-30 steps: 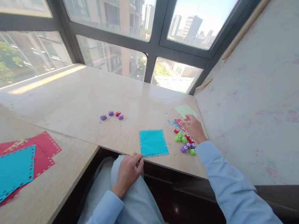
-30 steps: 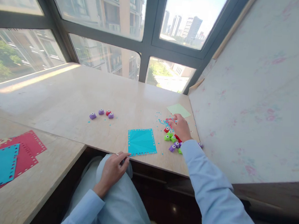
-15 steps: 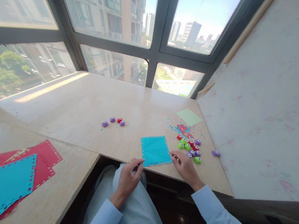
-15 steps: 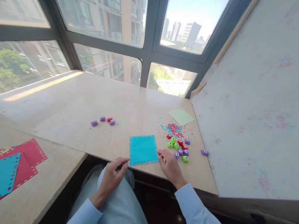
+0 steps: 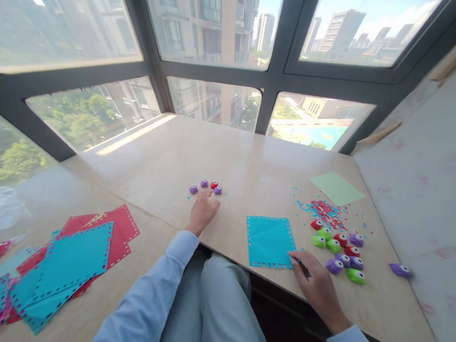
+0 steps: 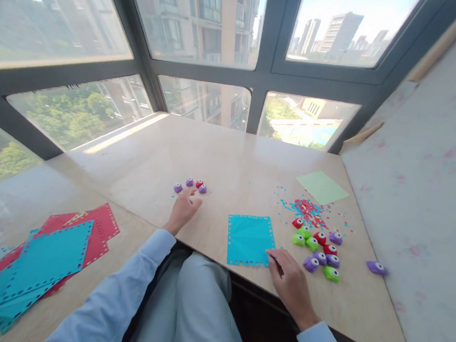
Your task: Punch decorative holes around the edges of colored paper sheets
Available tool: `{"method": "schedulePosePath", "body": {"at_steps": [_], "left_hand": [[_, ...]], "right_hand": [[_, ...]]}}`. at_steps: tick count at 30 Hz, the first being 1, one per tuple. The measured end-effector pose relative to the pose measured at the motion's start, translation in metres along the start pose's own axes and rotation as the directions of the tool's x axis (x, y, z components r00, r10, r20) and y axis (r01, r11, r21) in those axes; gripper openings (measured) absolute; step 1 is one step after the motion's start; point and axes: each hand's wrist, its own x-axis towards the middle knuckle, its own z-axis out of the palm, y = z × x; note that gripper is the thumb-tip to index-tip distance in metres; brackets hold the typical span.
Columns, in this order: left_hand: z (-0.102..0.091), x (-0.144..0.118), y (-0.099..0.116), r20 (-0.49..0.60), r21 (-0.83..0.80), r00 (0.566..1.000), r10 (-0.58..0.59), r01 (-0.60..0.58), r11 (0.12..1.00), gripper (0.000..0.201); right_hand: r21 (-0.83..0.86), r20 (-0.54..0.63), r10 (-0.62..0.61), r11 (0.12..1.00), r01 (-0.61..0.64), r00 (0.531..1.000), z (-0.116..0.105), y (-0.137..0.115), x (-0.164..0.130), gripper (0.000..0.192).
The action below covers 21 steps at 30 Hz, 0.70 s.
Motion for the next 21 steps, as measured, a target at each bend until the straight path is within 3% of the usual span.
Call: {"method": "schedulePosePath", "body": {"at_steps": [6,12,17,21], "left_hand": [[0.012,0.021,0.014,0.067,0.258,0.997,0.029,-0.046,0.965,0.047],[0.011,0.023,0.018,0.070,0.309,0.993,0.098,-0.115,0.944,0.023],[0.003,-0.002,0.027,0.097,0.213,0.967,0.235,-0.251,0.944,0.014],[-0.002,-0.043,0.037,0.150,0.097,0.910,0.387,-0.403,0.910,0.007]], "right_hand": [[-0.025,0.001,-0.020,1.000,0.020,1.000,0.000,0.000,0.000,0.018],[-0.028,0.009,-0.024,0.999,0.024,1.000,-0.003,-0.003,0.001,0.018],[-0.031,0.011,-0.017,0.999,0.018,1.000,-0.003,-0.003,0.001,0.017],[-0.018,0.015,-0.005,1.000,0.006,1.000,-0.002,-0.003,0.001,0.016]]}}
